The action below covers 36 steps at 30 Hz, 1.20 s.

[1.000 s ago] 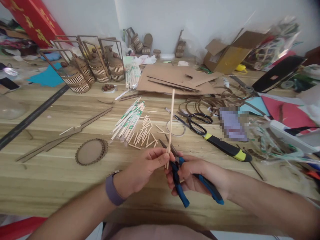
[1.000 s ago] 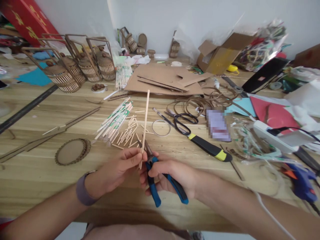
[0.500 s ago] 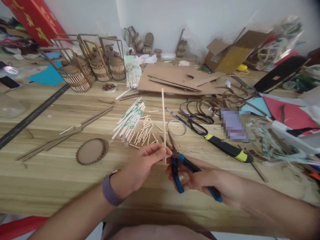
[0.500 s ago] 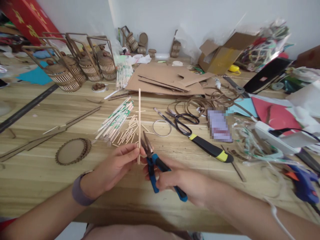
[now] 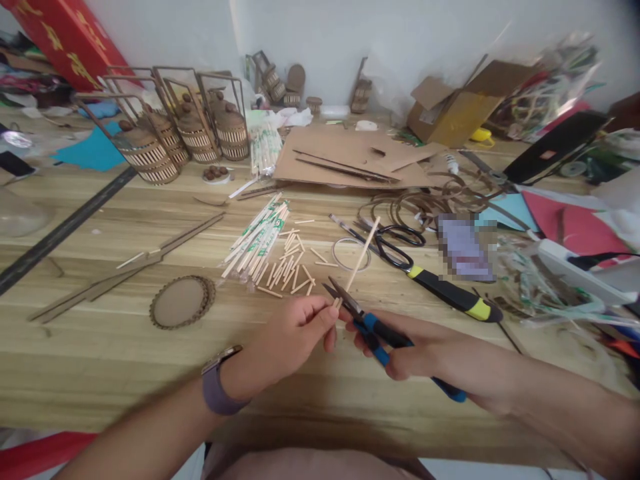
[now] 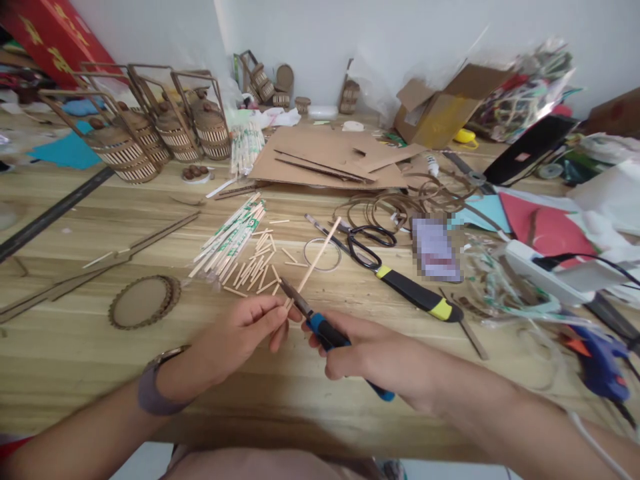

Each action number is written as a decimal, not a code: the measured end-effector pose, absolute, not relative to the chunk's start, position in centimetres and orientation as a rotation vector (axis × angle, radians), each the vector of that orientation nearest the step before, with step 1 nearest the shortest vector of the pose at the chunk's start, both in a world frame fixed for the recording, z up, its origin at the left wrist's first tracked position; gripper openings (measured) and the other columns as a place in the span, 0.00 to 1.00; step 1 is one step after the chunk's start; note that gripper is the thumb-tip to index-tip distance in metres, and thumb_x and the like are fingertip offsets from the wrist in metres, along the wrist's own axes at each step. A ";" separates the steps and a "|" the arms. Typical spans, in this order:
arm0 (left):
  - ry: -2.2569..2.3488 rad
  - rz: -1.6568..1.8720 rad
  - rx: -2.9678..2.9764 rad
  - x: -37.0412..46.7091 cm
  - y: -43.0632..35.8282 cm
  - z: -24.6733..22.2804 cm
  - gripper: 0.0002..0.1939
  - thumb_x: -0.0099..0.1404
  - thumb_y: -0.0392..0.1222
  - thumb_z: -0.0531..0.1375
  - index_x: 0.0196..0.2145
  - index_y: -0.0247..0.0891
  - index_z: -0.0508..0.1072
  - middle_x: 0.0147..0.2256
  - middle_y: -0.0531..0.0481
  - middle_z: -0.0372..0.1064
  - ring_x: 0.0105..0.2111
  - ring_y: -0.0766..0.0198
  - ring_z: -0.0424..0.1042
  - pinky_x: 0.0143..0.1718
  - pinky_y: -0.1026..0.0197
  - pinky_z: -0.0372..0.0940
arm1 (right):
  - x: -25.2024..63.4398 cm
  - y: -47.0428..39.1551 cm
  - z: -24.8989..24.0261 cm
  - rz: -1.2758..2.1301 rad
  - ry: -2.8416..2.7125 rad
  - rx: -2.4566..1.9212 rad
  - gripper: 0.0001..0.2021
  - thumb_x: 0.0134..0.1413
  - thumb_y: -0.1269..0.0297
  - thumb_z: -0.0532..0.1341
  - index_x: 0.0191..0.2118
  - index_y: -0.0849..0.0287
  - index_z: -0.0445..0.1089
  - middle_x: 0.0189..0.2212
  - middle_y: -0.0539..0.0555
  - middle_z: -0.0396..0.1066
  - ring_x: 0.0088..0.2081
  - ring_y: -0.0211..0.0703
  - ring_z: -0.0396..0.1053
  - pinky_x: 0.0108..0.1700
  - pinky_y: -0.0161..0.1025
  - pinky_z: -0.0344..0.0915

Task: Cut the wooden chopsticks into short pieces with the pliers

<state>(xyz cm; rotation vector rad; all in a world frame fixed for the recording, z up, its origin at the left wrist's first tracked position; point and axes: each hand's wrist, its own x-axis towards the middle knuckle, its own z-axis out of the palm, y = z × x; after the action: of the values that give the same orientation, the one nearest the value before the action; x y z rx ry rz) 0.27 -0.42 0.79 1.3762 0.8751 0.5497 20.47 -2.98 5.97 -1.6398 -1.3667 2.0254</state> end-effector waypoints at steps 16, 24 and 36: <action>0.907 0.439 1.422 0.0 -0.3 0.3 0.17 0.68 0.49 0.50 0.29 0.35 0.68 0.20 0.58 0.59 0.22 0.69 0.58 0.27 0.65 0.53 | 19.9 -2.9 4.9 1.997 -1.366 -1.651 0.22 0.33 0.69 0.58 0.42 0.52 0.71 0.34 0.48 0.68 0.38 0.42 0.63 0.38 0.37 0.58; 0.867 0.444 1.365 0.1 -0.3 0.3 0.17 0.67 0.49 0.50 0.32 0.33 0.71 0.19 0.58 0.56 0.22 0.69 0.55 0.26 0.65 0.51 | 19.5 -2.7 4.9 1.998 -1.485 -1.634 0.19 0.34 0.69 0.56 0.39 0.54 0.67 0.31 0.47 0.64 0.34 0.40 0.60 0.33 0.36 0.57; 0.864 0.469 1.272 0.2 -0.2 0.7 0.17 0.66 0.50 0.52 0.34 0.33 0.71 0.19 0.59 0.55 0.21 0.70 0.53 0.25 0.64 0.49 | 19.1 -2.9 4.3 1.915 -1.563 -1.709 0.14 0.32 0.67 0.54 0.33 0.56 0.61 0.27 0.47 0.60 0.29 0.40 0.59 0.29 0.36 0.56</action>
<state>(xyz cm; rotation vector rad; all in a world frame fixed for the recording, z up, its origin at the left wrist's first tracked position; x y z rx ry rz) 0.19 -0.25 0.70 1.2716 0.8637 0.4695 19.08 -2.92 4.30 -1.7088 -1.5635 1.9149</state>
